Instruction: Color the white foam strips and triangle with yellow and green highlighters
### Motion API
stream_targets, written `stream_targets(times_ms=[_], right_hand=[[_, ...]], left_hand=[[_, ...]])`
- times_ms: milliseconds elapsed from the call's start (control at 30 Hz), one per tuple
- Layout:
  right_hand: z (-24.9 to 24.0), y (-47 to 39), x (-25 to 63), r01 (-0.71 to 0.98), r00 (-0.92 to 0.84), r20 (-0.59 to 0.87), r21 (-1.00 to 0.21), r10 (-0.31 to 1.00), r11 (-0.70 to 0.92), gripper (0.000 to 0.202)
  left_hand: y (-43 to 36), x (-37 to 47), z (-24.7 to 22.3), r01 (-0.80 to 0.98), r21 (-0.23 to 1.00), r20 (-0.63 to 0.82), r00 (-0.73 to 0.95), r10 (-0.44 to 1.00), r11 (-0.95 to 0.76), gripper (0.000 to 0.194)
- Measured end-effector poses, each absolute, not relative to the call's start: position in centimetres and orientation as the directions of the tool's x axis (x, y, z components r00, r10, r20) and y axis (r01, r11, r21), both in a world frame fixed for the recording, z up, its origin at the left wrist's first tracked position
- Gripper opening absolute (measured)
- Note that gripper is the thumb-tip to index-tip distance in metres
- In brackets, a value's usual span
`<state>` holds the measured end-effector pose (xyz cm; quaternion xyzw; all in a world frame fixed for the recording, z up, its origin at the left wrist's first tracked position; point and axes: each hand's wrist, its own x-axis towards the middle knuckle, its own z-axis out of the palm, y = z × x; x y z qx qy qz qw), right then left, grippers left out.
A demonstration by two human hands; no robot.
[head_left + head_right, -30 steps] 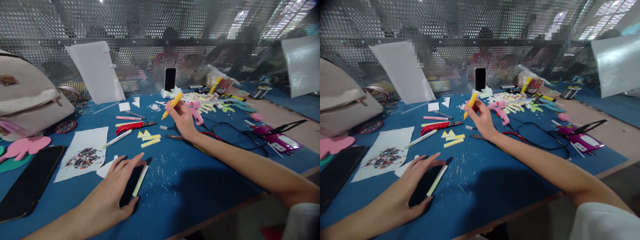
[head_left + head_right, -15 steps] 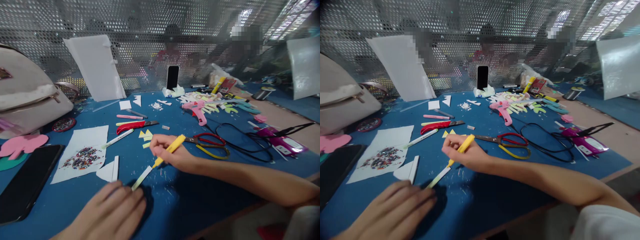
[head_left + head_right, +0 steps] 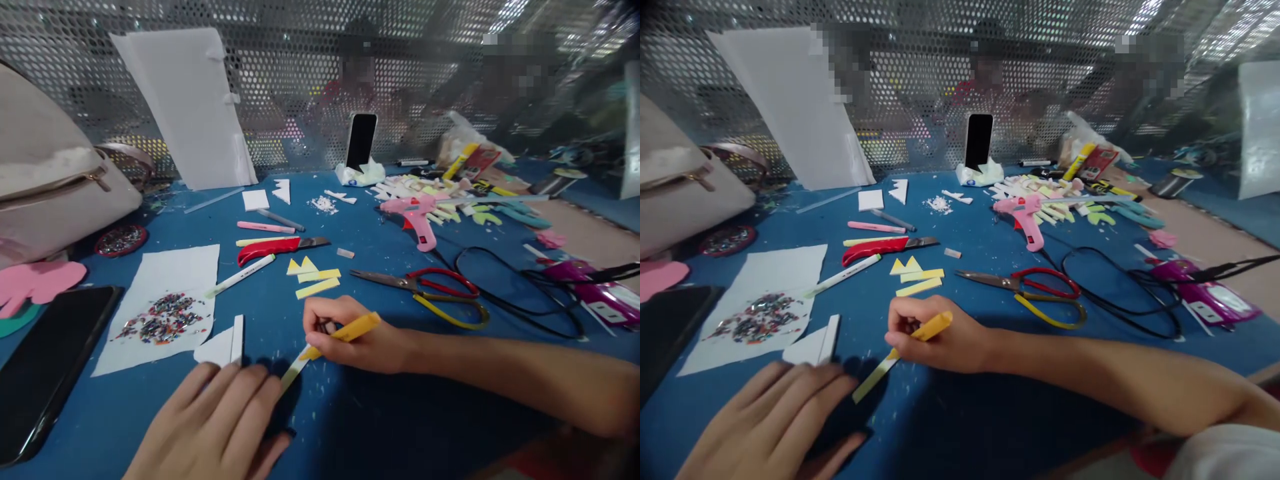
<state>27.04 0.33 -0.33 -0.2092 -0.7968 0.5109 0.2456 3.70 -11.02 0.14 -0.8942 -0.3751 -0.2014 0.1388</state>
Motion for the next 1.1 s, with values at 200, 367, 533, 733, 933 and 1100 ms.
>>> stream_targets(times_ms=[200,367,533,733,933,1100], right_hand=[[-0.2,0.5,27.1,0.126,-0.812,0.120,-0.919,0.571,0.373,0.014],[0.0,0.4,27.2,0.173,-0.824,0.084,-0.904,0.560,0.390,0.016],[0.2,0.3,27.2,0.197,-0.831,0.102,-0.865,0.547,0.461,0.022],[0.1,0.4,27.2,0.203,-0.830,0.122,-0.844,0.545,0.497,0.023],[0.0,0.4,27.3,0.185,-0.835,0.125,-0.853,0.535,0.488,0.019],[0.0,0.4,27.5,0.047,-0.869,0.080,-0.969,0.489,0.242,0.020]], left_hand=[[-9.0,3.3,0.1,0.753,-0.033,0.350,0.625,0.698,-0.657,0.036],[-8.7,3.1,-0.1,0.765,0.214,0.227,0.566,0.793,-0.607,0.012],[-8.6,3.0,-0.3,0.769,0.256,0.208,0.548,0.810,-0.586,0.007],[-8.4,2.9,-0.3,0.763,0.358,0.202,0.501,0.842,-0.539,0.008],[-8.2,2.5,-0.3,0.743,0.386,0.222,0.500,0.837,-0.547,0.010],[-8.0,2.5,-0.2,0.738,0.420,0.201,0.492,0.847,-0.529,0.011]])
